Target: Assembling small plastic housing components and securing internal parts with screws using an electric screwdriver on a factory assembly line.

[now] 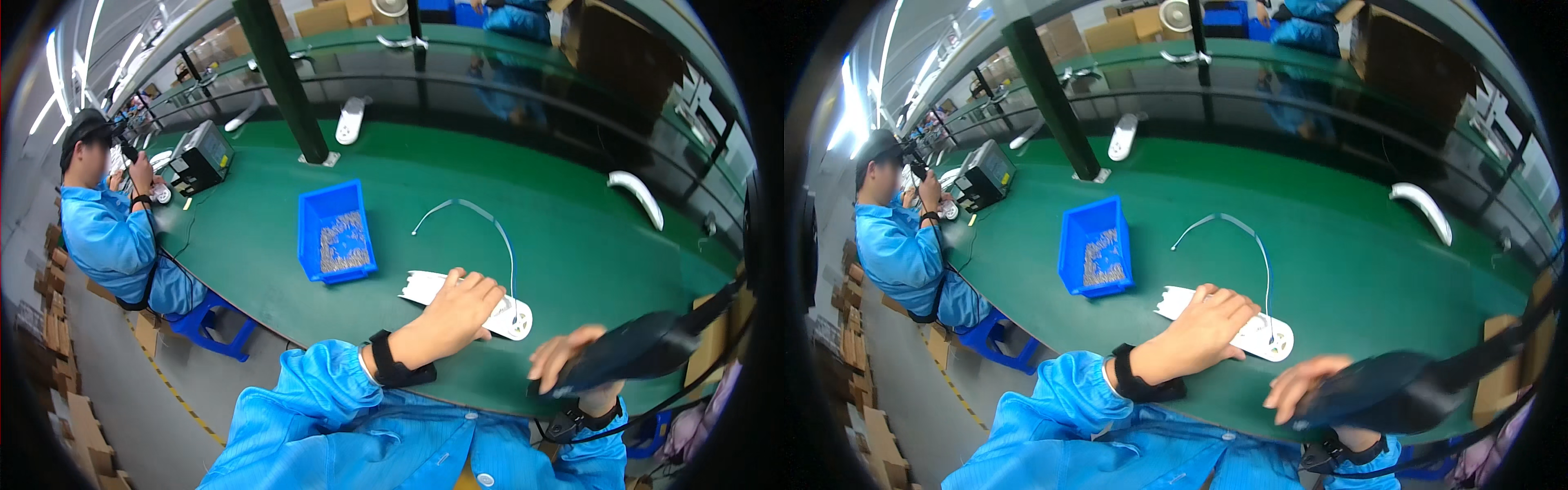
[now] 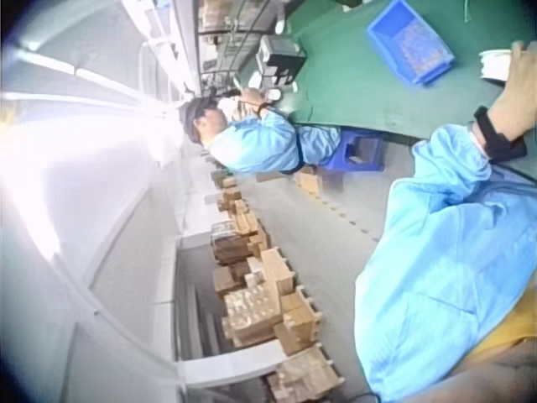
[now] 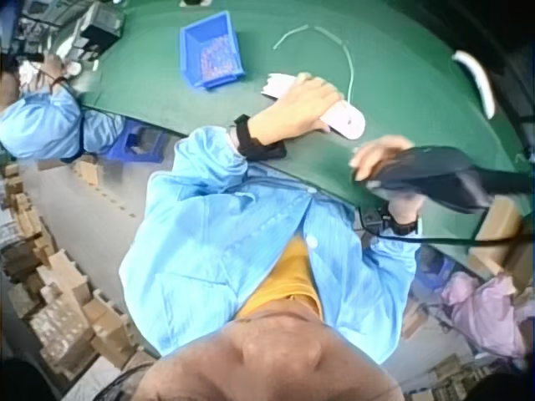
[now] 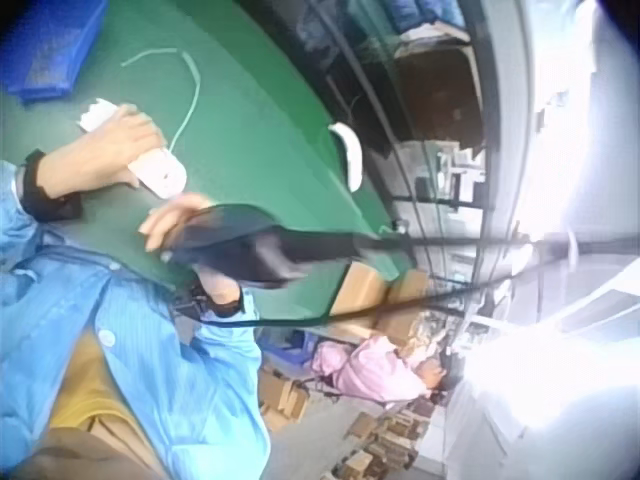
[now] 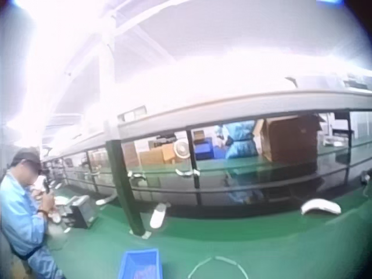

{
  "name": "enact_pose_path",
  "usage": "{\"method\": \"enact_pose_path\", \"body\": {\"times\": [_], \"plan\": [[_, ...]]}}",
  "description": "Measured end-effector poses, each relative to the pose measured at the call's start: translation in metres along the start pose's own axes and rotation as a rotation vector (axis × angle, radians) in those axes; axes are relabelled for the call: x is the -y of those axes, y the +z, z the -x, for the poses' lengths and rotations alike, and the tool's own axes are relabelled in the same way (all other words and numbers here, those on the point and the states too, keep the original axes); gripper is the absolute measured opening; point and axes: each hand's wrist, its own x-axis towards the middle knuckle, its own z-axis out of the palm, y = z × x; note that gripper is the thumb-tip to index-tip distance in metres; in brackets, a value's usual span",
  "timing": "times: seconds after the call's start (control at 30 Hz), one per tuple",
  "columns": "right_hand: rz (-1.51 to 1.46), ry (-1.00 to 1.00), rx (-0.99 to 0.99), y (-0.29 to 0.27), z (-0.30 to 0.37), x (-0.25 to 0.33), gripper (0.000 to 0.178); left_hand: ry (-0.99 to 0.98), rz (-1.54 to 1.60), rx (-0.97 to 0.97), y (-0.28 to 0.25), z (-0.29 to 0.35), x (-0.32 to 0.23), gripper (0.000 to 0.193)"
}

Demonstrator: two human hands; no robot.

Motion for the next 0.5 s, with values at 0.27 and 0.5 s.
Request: {"method": "enact_pose_path", "body": {"times": [0.27, 0.5], "plan": [[1.194, 0.472, 0.338, -0.033, -0.044, -0.033, 0.086, -0.232, -0.176, -0.334, -0.055, 0.002, 0.052, 0.036], [1.33, 0.356, 0.455, -0.073, -0.082, -0.051, 0.064, -0.745, -0.367, -0.214, -0.072, 0.052, 0.125, 0.025]]}}
